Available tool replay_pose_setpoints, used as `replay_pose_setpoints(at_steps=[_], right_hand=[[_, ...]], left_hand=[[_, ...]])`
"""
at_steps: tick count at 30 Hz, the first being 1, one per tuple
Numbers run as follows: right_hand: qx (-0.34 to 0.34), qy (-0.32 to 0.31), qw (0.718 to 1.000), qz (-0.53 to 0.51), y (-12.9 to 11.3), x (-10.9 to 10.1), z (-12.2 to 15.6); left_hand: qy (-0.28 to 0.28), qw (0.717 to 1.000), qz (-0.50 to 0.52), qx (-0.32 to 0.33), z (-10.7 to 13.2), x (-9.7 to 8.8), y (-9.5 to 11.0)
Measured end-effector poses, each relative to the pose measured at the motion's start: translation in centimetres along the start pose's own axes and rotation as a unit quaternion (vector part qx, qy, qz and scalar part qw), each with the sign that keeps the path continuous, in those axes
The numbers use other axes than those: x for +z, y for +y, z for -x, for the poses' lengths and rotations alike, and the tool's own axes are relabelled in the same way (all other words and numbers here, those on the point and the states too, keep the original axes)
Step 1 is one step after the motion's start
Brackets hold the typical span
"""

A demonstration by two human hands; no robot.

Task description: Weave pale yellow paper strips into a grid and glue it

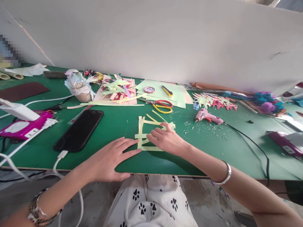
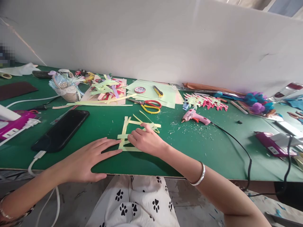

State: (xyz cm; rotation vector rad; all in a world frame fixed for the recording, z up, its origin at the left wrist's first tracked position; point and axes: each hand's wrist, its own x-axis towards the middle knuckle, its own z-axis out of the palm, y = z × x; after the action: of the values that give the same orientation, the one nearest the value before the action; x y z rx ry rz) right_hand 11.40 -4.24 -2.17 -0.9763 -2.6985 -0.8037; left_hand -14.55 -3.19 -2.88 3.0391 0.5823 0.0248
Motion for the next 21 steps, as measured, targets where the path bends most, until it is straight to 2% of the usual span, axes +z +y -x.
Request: replay_pose_setpoints(at_steps=[3, 6, 10, 16, 19, 21], right_hand=[[0.004, -0.009, 1.000, -0.013, -0.1, 0.1, -0.1], [0.060, -0.074, 0.991, -0.093, -0.4, -0.2, -0.5], [0.128, -0.159, 0.955, -0.215, -0.3, -1.4, -1.2], [0.174, -0.201, 0.903, -0.339, -0.1, -2.4, -1.8], [0.212, -0.217, 0.880, -0.365, -0.4, -2.1, -2.1], [0.232, -0.229, 0.878, -0.350, -0.6, -1.8, -2.2]], left_hand=[[0.003, 1.000, -0.003, 0.001, 0.0, 0.0, 0.0], [0.005, 1.000, -0.004, 0.002, 0.0, 0.1, 0.0], [0.004, 1.000, -0.001, 0.001, 0.0, 0.1, 0.0], [0.001, 1.000, 0.010, -0.001, -0.1, -0.2, 0.1], [-0.001, 1.000, 0.013, -0.004, -0.1, -0.2, 0.1], [-0.006, 1.000, 0.014, -0.005, 0.0, -0.1, 0.1]])
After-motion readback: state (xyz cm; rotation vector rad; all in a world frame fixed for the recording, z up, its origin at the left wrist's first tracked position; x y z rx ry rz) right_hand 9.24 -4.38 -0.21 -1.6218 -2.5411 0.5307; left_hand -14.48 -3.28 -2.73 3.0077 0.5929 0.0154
